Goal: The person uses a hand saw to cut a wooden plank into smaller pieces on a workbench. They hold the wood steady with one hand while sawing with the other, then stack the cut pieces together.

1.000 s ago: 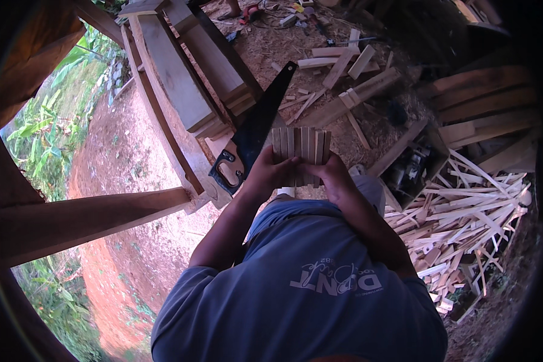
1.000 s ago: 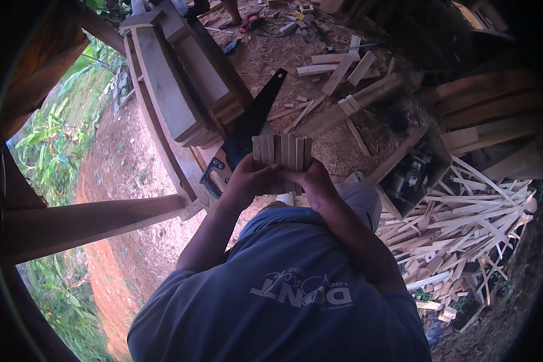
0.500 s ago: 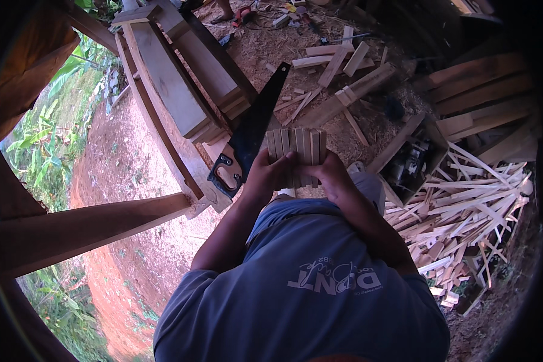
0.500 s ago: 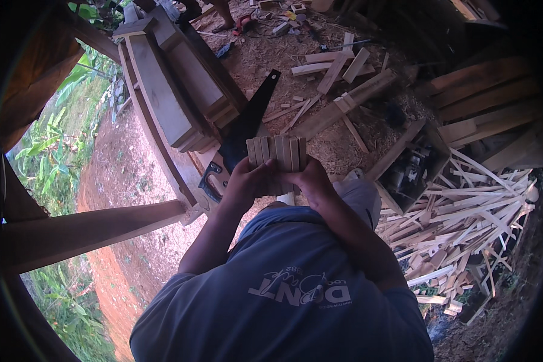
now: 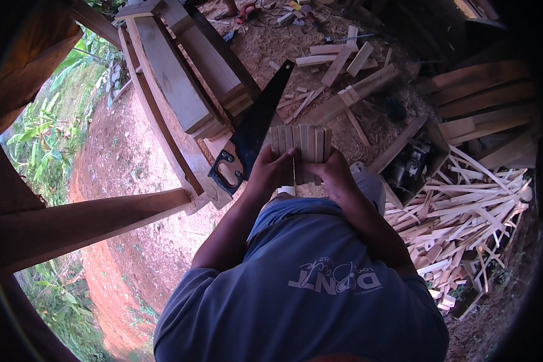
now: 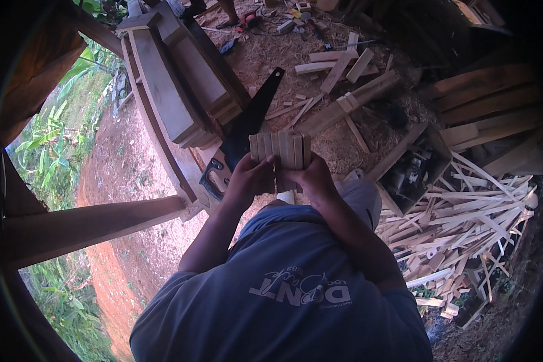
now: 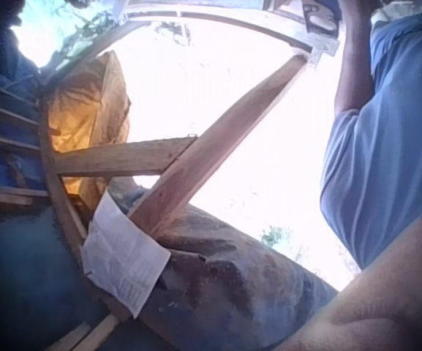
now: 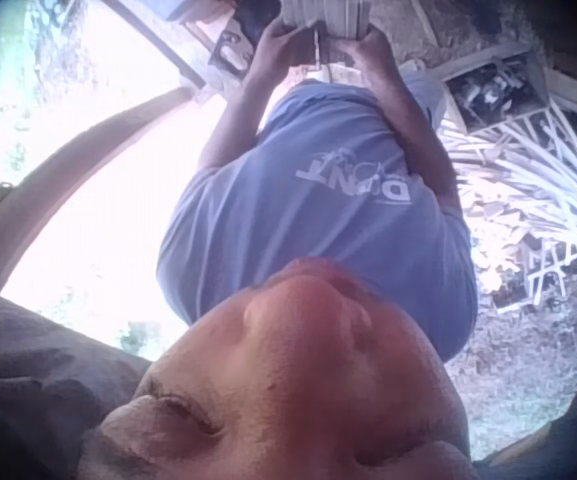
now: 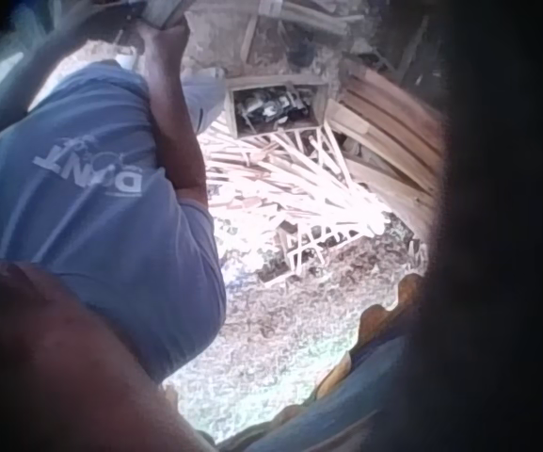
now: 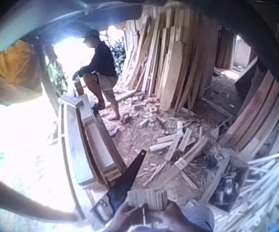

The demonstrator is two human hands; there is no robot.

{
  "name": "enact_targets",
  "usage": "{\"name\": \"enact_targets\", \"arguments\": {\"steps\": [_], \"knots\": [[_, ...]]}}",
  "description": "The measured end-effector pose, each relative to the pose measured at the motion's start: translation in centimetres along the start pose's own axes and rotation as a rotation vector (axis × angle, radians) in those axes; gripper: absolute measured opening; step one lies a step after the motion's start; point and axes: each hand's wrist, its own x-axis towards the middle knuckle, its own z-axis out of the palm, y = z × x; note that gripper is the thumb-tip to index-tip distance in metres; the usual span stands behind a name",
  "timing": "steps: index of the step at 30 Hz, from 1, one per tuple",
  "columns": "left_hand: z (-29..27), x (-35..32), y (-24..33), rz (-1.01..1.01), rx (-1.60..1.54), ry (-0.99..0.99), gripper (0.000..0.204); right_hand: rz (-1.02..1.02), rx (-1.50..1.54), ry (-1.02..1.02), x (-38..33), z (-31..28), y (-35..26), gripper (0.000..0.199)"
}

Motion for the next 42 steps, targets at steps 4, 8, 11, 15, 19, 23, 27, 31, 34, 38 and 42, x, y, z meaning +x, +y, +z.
{"name": "enact_targets", "arguments": {"steps": [4,8,11,15,19,23,27,31,34,38,42], "knots": [[0.3,0.0,-0.2,0.019,-0.037,-0.054,0.038,-0.01,-0.005,0.024,-0.1,0.0,0.3,0.046],[-0.1,0.3,-0.7,0.023,-0.014,-0.094,0.038,-0.026,0.008,0.026,-0.1,-0.1,0.5,0.046],[0.3,0.1,-0.3,0.031,-0.016,-0.118,0.039,-0.035,-0.023,0.03,-0.2,-0.2,0.1,0.046],[0.4,0.0,-0.1,0.047,0.005,-0.116,0.041,-0.008,-0.004,0.008,-0.1,-0.3,-0.1,0.046],[0.0,0.5,-0.5,0.038,0.029,-0.133,0.042,-0.005,0.018,-0.003,0.0,-0.4,-0.2,0.047],[0.2,0.5,-0.7,0.084,0.024,-0.117,0.041,0.001,0.022,-0.013,0.0,-0.1,-0.6,0.047],[0.3,0.8,-0.7,0.146,-0.002,-0.123,0.037,0.005,0.067,-0.053,0.4,-0.3,-0.2,0.047],[0.3,0.9,-0.8,0.129,-0.035,-0.104,0.039,-0.002,0.078,-0.054,0.6,-0.1,-0.1,0.047],[0.2,0.5,-0.2,0.104,-0.015,-0.086,0.043,0.014,0.044,-0.048,0.3,0.3,-0.8,0.047],[0.3,0.3,-0.3,0.136,-0.009,-0.038,0.046,-0.018,-0.001,-0.026,-0.1,0.9,-1.1,0.049],[0.2,0.8,-0.9,0.163,-0.056,-0.029,0.046,0.003,0.124,-0.077,-0.1,0.4,-1.1,0.05]]}}
